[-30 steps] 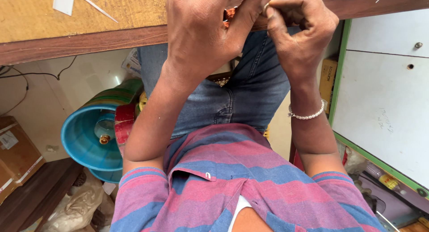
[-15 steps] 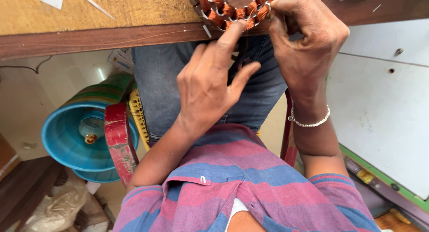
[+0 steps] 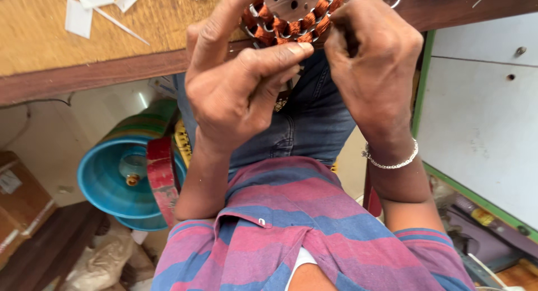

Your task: The person repairs a motor stator by inserting small white insulating pieces into the copper windings. They use a green screwdriver to adjust the windings and scissors to cut the insulating material to size, repeating the process across multiple slots.

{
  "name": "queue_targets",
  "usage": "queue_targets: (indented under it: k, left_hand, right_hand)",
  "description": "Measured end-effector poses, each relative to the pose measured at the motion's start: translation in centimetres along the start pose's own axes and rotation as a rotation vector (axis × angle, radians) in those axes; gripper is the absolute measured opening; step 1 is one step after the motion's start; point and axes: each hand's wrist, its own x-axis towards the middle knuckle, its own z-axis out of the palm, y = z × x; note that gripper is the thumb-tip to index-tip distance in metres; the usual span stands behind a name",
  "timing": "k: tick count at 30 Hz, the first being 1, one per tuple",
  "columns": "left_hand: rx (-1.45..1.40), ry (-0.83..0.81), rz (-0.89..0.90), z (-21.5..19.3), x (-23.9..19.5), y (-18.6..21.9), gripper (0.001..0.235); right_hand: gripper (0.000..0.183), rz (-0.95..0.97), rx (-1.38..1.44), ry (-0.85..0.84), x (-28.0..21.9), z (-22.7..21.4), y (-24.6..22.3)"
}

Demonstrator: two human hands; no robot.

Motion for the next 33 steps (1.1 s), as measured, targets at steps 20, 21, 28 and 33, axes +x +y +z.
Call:
queue_targets:
  k: [20,21,28,33]
  left_hand:
    - [-0.109,-0.092,0.156,-1.0,0.7,-3.2,0.023]
    - [-0.111,-0.073,0.142,-1.0,0.6,-3.3,0.022]
    - [-0.324,-0.113,0.017,-0.8,0.2,-3.9,0.017]
    - [-0.348,-0.1,0.044,-0.7,0.4,-4.4,0.016]
  right_hand:
    - [0.019,-0.077,-0.148,-0.211,1.9,-1.0,-1.7]
    - [0.019,-0.091,-0.134,-0.26,2.3,-1.4,-1.3]
    - [0.009,0.086,0.128,-0.554,3.9,-3.1,2.3]
    - [0.008,0.021,0.087,-0.564,3.6,-2.9,2.9]
